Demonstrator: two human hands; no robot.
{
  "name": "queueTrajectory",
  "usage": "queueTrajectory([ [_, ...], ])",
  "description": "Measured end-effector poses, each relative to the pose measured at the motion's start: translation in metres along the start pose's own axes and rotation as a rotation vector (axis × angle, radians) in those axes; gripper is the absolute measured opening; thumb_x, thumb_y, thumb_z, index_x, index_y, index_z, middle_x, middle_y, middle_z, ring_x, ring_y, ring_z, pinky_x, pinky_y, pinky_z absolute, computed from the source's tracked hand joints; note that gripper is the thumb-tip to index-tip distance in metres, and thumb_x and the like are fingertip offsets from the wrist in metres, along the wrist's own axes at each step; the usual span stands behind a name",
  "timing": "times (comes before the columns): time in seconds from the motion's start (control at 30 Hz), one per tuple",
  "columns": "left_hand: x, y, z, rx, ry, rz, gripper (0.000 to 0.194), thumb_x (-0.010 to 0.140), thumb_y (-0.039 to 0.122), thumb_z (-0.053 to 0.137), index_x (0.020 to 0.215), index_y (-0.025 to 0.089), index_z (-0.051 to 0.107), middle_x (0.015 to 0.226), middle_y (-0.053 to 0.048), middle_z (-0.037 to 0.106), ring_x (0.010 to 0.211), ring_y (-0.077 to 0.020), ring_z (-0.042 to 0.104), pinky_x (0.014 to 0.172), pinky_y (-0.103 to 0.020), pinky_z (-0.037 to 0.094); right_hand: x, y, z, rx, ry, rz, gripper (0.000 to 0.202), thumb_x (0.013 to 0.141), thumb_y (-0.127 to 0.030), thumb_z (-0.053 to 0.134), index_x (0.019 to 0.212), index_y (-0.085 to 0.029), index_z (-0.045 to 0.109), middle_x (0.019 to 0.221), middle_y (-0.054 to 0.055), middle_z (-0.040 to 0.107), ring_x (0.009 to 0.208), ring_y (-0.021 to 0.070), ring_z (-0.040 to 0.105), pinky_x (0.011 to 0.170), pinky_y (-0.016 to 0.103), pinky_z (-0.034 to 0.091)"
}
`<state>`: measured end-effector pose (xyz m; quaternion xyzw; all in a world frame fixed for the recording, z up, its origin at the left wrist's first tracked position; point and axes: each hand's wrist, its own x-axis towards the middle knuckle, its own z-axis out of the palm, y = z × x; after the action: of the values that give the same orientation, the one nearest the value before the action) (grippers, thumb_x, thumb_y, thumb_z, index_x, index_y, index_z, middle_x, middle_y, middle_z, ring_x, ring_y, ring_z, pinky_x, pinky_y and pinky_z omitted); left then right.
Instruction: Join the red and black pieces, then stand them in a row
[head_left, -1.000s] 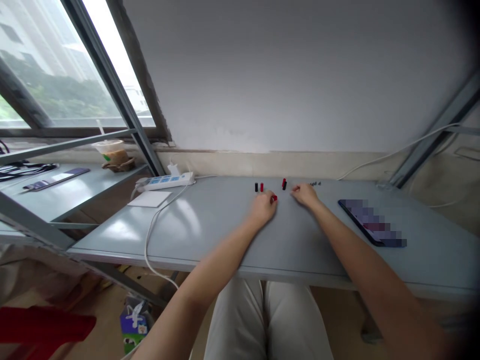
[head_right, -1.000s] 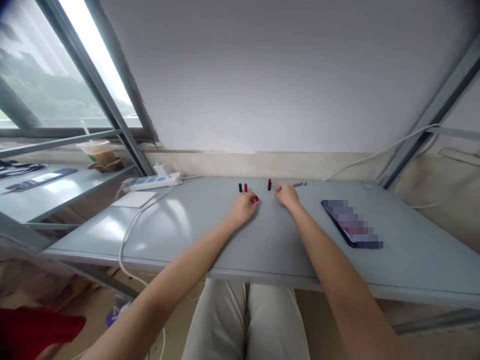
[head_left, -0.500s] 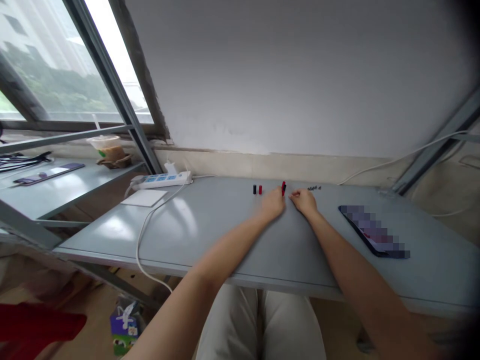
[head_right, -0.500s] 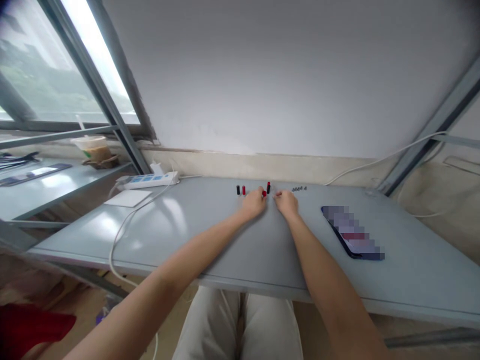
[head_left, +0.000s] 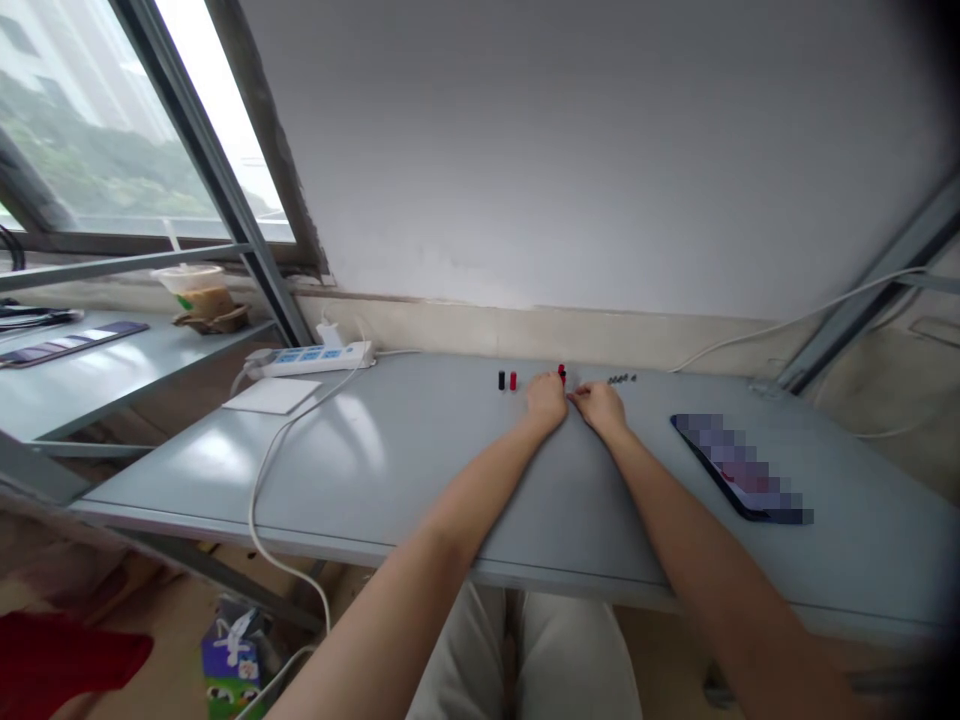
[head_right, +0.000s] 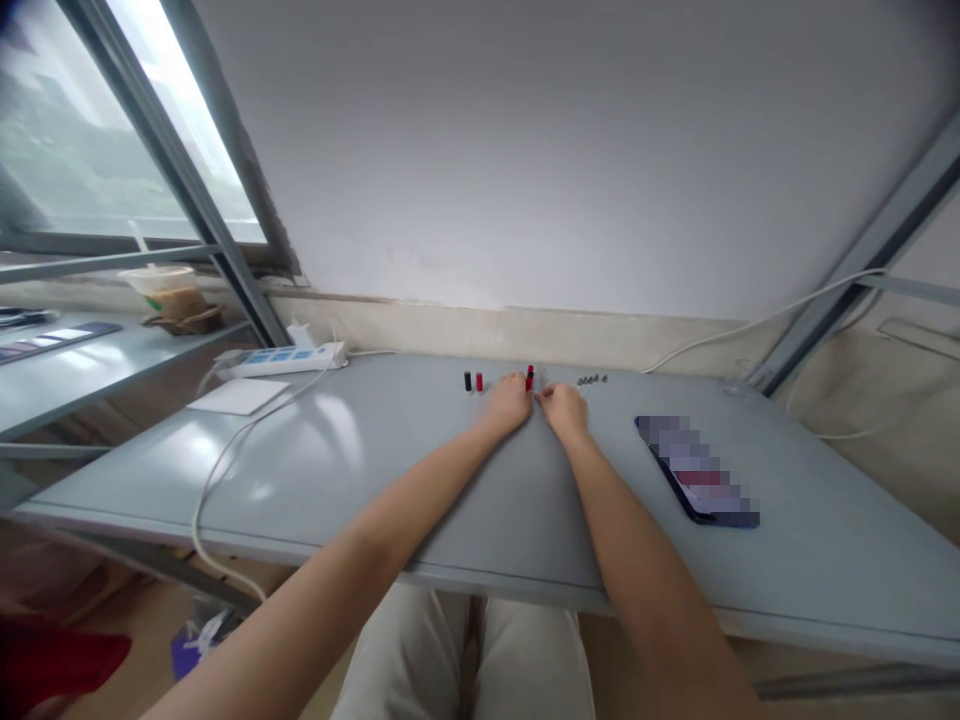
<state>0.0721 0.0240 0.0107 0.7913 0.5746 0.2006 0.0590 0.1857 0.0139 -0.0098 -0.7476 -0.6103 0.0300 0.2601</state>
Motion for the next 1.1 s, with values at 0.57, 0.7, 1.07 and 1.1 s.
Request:
queueTrajectory([
  [0.57,-0.010,0.008,-0.016,0.119,-0.066,0.026,0.030,0.085,0.018,0.041,0.109,0.006,0.052,0.108,-0.017,0.059,0.104,-0.0242,0.054,0.085,-0.033,0.043,0.003,0.002,0.005,-0.040,-0.001,-0.010,0.029,0.077,-0.039,0.054,0.093,-0.020,0.070,0.090,0.012,0.068,0.086,0.0225,0.062,0.071,0.029,0.044],
  [0.7,-0.037,0.006,-0.039,0.141,-0.128,0.118,0.030,0.084,0.014,0.039,0.113,0.010,0.048,0.101,-0.014,0.062,0.097,-0.0224,0.058,0.081,-0.034,0.045,0.003,0.001,0.005,-0.041,-0.001,0.011,0.028,0.077,-0.037,0.054,0.092,-0.020,0.070,0.090,0.011,0.068,0.086,0.0213,0.062,0.071,0.028,0.044],
  [1.07,-0.063,-0.033,-0.047,0.078,-0.127,-0.100,0.049,0.081,0.010,0.040,0.130,0.009,0.033,0.096,-0.019,0.062,0.091,-0.0258,0.060,0.075,-0.035,0.046,0.000,0.000,0.005,-0.013,0.023,-0.011,0.026,0.077,-0.036,0.055,0.090,-0.020,0.071,0.084,0.010,0.069,0.082,0.0207,0.062,0.068,0.028,0.043],
  [1.1,-0.061,-0.035,-0.046,0.068,-0.119,-0.109,0.055,0.081,0.010,0.040,0.135,0.009,0.027,0.096,-0.019,0.062,0.091,-0.0256,0.061,0.075,-0.035,0.046,0.000,0.000,0.004,-0.006,0.024,-0.009,0.026,0.077,-0.036,0.055,0.090,-0.020,0.070,0.084,0.010,0.069,0.082,0.0204,0.062,0.068,0.027,0.043],
])
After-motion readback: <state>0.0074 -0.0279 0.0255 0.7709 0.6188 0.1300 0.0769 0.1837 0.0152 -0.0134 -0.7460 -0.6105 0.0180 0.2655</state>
